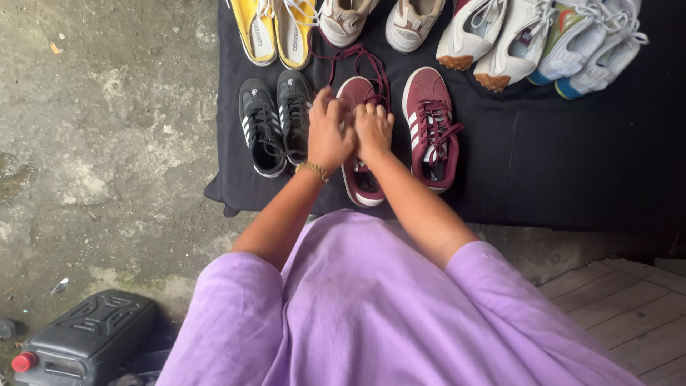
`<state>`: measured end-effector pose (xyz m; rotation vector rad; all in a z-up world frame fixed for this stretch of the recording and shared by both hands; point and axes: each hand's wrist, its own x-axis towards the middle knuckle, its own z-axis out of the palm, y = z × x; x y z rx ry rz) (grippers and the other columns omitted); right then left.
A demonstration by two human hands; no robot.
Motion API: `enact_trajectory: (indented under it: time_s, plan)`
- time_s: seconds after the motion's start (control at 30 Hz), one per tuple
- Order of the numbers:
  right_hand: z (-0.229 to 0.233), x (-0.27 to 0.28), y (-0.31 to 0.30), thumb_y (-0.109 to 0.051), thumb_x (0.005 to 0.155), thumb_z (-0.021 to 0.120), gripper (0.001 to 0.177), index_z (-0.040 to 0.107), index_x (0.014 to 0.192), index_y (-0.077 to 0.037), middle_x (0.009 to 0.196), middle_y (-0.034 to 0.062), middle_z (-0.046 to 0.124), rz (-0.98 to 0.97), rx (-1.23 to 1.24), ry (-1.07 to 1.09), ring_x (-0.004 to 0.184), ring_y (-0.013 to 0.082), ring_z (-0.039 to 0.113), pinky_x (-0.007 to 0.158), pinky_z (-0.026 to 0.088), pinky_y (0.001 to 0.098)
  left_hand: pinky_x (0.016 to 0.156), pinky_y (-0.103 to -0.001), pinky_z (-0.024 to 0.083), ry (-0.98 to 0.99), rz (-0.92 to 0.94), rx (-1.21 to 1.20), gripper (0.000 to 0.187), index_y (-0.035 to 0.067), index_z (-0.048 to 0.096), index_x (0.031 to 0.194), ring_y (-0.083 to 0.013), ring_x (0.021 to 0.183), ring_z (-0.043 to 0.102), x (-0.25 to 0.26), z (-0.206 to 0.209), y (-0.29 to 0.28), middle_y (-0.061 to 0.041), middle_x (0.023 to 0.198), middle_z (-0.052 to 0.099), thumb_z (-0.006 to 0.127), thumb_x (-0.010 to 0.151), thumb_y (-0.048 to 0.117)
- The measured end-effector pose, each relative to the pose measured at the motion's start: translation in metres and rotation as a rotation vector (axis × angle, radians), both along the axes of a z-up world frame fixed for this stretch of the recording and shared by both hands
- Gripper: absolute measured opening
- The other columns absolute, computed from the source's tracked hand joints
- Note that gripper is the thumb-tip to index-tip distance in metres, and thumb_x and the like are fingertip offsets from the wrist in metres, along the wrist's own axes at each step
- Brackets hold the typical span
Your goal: The person removes laces from a pair of maroon sneakers and then re-laces them by threading the laces through the eyelets and tying them. The person then moves to a pair of black sneakers and repeats the un-lacing and re-lacing process. Finally, the person arranges the shoes on the table.
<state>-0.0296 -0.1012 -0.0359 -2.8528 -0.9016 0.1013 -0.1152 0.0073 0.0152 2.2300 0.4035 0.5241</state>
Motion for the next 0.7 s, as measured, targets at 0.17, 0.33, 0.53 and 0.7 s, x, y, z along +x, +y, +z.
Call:
enact_trajectory:
  time_s: [0.17, 0.33, 0.53, 0.7]
  plan:
    - [0.007, 0.002, -0.004, -0.017, 0.088, 0.064, 0.007, 0.063, 0.094, -0.013, 0.1, 0.0074, 0.067, 0.028, 0.089, -0.079, 0.102, 0.0297, 0.061, 0.089, 0.043, 0.0476, 0.104, -0.043, 0.049, 0.067, 0.049, -0.283, 0.037, 0.001, 0.065, 0.118, -0.0395, 0.122, 0.059, -0.008, 0.002, -0.014, -0.021, 0.132, 0.059, 0.065, 0.081, 0.01]
    - [0.004, 0.001, -0.011, -0.014, 0.089, 0.064, 0.004, 0.063, 0.093, -0.014, 0.095, 0.0057, 0.065, 0.11, 0.214, -0.066, 0.097, 0.0285, 0.061, 0.088, 0.042, 0.0452, 0.091, -0.044, 0.052, 0.198, 0.094, -0.254, 0.026, 0.0, 0.073, 0.102, -0.0388, 0.102, 0.066, 0.006, -0.005, -0.01, -0.02, 0.117, 0.066, 0.07, 0.084, 0.019]
    - [0.002, 0.0, -0.01, -0.014, 0.088, 0.064, 0.005, 0.065, 0.092, -0.016, 0.094, 0.0044, 0.065, 0.077, 0.258, -0.119, 0.098, 0.0272, 0.061, 0.093, 0.041, 0.0442, 0.089, -0.043, 0.055, 0.248, 0.063, -0.166, 0.021, 0.002, 0.078, 0.092, -0.0358, 0.096, 0.07, 0.019, -0.011, -0.005, -0.019, 0.109, 0.07, 0.066, 0.082, 0.016]
    - [-0.009, 0.0, -0.009, -0.015, 0.09, 0.061, 0.006, 0.066, 0.093, -0.014, 0.096, 0.0055, 0.067, 0.071, 0.134, -0.194, 0.1, 0.0266, 0.062, 0.094, 0.041, 0.0449, 0.09, -0.042, 0.053, 0.272, 0.009, -0.184, 0.023, 0.003, 0.079, 0.092, -0.0356, 0.099, 0.068, 0.02, -0.023, 0.001, -0.02, 0.109, 0.068, 0.068, 0.078, 0.017]
